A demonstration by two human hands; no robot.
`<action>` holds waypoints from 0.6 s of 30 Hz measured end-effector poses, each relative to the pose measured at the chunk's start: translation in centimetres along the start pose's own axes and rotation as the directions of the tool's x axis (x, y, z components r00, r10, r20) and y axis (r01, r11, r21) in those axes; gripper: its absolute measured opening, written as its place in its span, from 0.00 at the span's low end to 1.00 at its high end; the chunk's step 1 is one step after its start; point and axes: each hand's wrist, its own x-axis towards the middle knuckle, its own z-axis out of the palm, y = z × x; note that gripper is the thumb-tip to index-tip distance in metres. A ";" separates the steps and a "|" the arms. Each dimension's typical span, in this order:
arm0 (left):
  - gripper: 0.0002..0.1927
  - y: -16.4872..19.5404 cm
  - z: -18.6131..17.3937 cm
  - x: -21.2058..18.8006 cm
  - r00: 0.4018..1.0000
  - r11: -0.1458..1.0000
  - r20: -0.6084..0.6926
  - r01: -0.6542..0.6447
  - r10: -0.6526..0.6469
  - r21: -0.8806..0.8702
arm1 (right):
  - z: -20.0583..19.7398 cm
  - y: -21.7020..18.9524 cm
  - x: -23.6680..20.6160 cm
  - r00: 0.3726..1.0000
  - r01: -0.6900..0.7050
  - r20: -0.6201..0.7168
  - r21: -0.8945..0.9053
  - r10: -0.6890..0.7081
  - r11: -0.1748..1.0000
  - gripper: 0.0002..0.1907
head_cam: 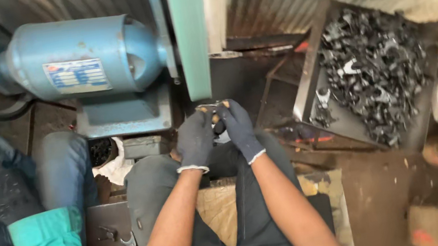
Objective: The person sits on the floor and repeatedly presses small metal parts against a belt grinder to smooth their edges. Sparks fly as the parts contact the belt. The person handles the parts one at a time, rotating them to grind different sides, and places finished pieces into a nearby metal tray.
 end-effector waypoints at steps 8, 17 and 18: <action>0.14 0.5 0.9 -0.4 0.961 0.866 0.074 -0.273 0.267 0.419 | 0.3 0.3 2.5 0.999 -0.036 0.036 0.034 0.035 0.999 0.11; 0.18 0.0 -1.2 -1.8 0.989 0.979 0.009 -0.148 0.150 -0.138 | -1.4 -0.8 -2.0 0.966 0.217 -0.050 -0.369 -0.252 0.904 0.19; 0.18 -0.1 -1.5 -2.1 0.985 0.978 0.032 -0.166 0.171 -0.127 | -1.4 -1.3 -2.7 0.966 0.245 0.022 -0.399 -0.257 0.884 0.21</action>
